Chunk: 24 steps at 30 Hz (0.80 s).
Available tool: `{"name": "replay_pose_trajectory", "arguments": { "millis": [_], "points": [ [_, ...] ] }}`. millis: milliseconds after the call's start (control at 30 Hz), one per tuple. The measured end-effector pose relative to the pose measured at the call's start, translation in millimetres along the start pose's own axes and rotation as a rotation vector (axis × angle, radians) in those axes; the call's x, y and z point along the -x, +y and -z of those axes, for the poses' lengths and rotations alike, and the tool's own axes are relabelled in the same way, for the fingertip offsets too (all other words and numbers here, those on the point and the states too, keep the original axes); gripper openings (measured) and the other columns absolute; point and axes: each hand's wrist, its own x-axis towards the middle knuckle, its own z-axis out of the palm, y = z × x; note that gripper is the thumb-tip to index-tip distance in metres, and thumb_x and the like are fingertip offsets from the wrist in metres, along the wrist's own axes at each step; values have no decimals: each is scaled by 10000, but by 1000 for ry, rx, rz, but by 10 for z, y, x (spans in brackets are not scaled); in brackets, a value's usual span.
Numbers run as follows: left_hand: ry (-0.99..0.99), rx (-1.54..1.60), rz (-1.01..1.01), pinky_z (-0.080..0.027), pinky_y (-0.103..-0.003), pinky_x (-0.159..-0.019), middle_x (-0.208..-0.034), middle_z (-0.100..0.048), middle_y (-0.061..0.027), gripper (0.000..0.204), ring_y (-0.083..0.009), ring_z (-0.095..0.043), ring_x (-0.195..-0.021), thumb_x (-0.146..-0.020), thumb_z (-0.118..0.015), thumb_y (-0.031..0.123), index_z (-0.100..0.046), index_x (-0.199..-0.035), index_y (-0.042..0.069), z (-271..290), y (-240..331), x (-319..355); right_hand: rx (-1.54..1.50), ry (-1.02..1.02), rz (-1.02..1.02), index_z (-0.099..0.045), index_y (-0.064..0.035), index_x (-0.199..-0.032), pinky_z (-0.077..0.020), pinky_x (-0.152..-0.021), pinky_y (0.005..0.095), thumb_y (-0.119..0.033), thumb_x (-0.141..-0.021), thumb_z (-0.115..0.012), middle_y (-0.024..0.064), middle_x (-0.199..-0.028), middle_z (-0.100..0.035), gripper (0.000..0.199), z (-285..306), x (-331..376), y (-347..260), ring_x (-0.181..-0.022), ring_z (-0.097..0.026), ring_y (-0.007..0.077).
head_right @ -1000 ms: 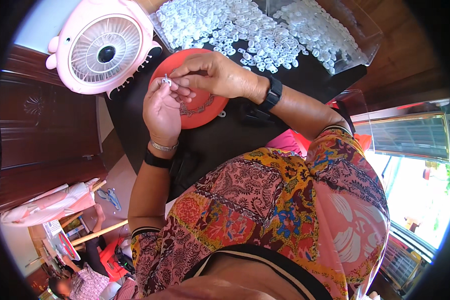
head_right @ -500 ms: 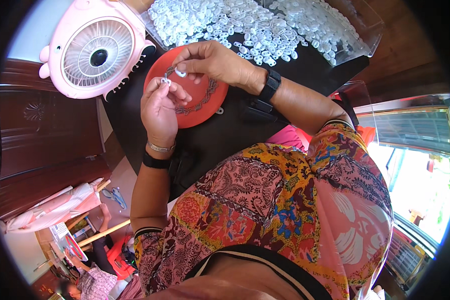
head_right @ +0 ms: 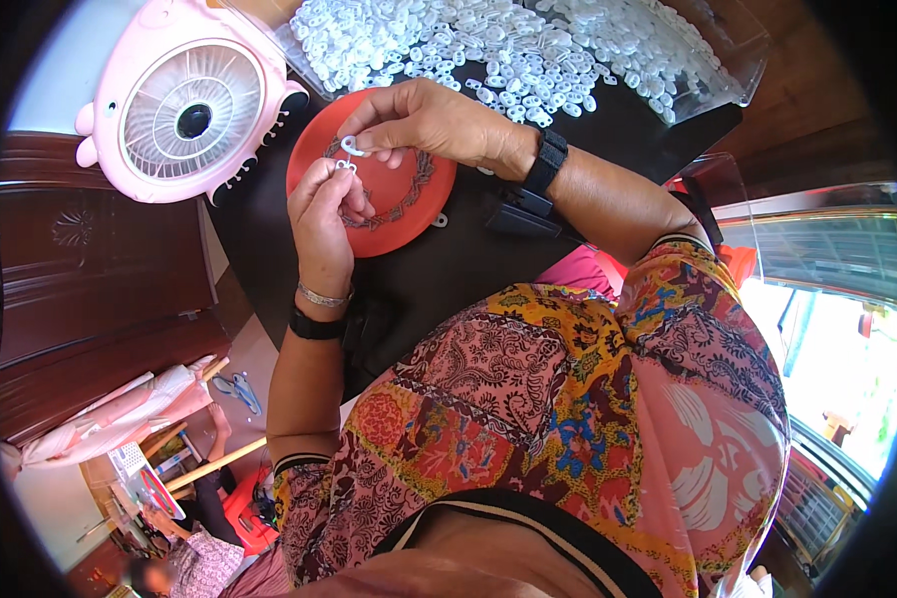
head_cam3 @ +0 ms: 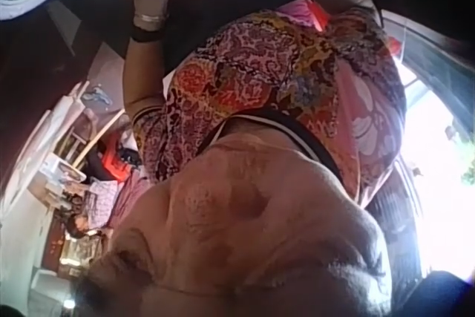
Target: Assembling small white plastic components at a desk.
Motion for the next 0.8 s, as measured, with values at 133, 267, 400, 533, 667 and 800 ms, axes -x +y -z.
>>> {"name": "replay_pose_trajectory", "arguments": {
  "millis": [133,267,400,533,667,800],
  "points": [
    [-11,17,9,-359,-208,-506,-616,-494,-6,205,-92,-492,-533,-882,-462,135,-494,-693,62,-4,11,0,27,23,0,-649,4,-1046,-460,-640,196,-88,-879,-624,2,-801,-621,192,5,-2,7,-701,-549,49],
    [-23,-5,19,-358,-205,-503,-620,-498,-6,207,-89,-493,-533,-886,-463,135,-501,-698,58,4,12,1,140,21,29,-674,-31,-1032,-465,-654,195,-117,-869,-632,-3,-836,-650,189,16,-3,40,-705,-555,41],
    [-17,-17,19,-357,-202,-503,-623,-500,-3,204,-85,-492,-532,-893,-469,137,-511,-712,54,3,-5,6,244,-21,55,-673,-34,-1043,-470,-677,203,-87,-875,-631,-3,-898,-661,182,-12,21,-14,-762,-571,48],
    [-25,-27,0,-358,-197,-503,-625,-500,0,196,-80,-488,-528,-899,-476,139,-521,-730,51,-7,-33,11,274,-15,83,-668,-33,-1050,-478,-730,218,-81,-872,-632,12,-922,-653,188,-34,33,-1,-823,-585,70],
    [14,-20,-6,-358,-192,-499,-624,-500,1,190,-80,-488,-522,-897,-480,141,-526,-738,48,-39,-53,27,295,-24,178,-664,-34,-1048,-476,-799,237,-68,-868,-633,31,-944,-636,186,-55,47,17,-903,-592,97],
    [30,17,7,-356,-194,-486,-620,-499,1,186,-83,-488,-514,-895,-482,140,-530,-742,45,-58,-71,39,377,-25,247,-663,-33,-1041,-472,-820,252,-66,-866,-631,42,-953,-631,180,-62,38,28,-915,-596,114]
  ]
}}
